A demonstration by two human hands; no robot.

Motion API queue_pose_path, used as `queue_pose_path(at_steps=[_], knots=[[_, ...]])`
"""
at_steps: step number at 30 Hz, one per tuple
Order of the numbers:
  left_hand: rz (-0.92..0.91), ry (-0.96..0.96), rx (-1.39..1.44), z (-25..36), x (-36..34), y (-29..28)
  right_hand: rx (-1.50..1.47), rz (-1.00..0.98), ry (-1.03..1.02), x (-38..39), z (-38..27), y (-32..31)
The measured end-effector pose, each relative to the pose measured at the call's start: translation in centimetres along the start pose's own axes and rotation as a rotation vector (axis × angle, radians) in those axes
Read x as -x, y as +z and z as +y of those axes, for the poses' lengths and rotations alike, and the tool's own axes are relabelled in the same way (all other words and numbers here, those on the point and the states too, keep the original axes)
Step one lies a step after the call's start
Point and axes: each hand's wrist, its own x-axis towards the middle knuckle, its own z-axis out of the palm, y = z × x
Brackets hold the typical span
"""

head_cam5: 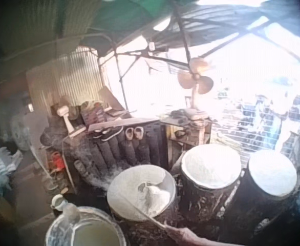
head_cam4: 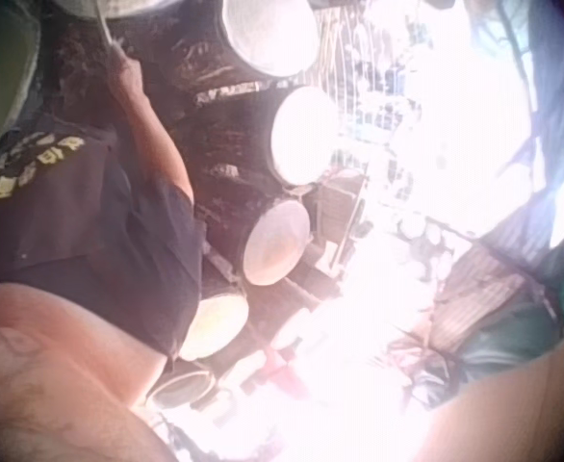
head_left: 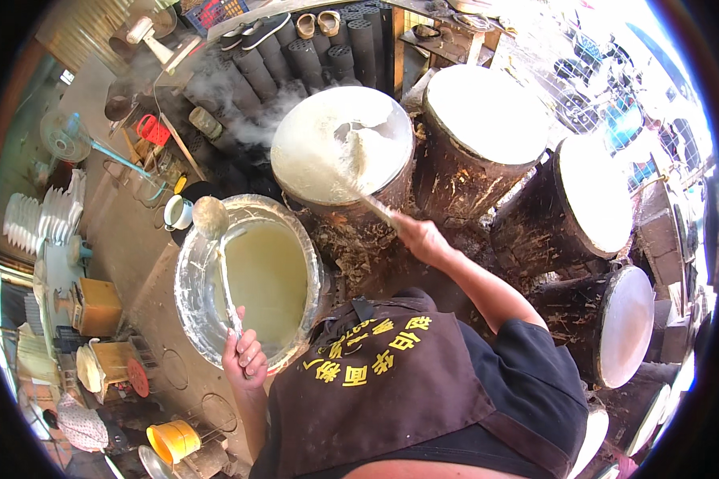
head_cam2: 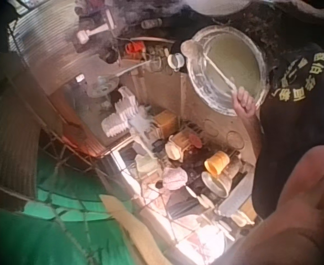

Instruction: The person ladles liquid batter onto hot vertical cylindrical surfaces, spreads it into thin sheets, and peels the cooked sheets off to stack them. The process is repeated continuously across multiple cooking surfaces.

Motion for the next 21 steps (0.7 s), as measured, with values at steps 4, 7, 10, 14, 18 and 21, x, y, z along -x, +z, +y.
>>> queue_pose_path(at_steps=[4,7,10,14,18,21], knots=[[0.054,0.031,0.011,-1.5,0.0,0.9,-0.005,-0.056,0.120,1.3,-1.4,-4.8],[0.090,0.053,0.018,-3.0,-0.8,1.5,0.022,-0.072,0.177,-1.8,0.9,-8.1],[0.083,0.038,0.030,-3.9,-1.8,2.3,0.051,0.010,0.077,-5.1,3.0,-9.0],[0.079,0.060,0.018,-5.0,-1.9,3.8,0.058,-0.013,-0.052,-5.5,4.1,-8.0],[0.076,0.078,0.023,-6.1,-2.2,5.1,0.251,-0.091,-0.084,-6.5,5.6,-10.1],[0.083,0.076,0.005,-6.9,-2.8,6.4,0.287,-0.047,-0.075,-11.4,8.1,-10.0]])
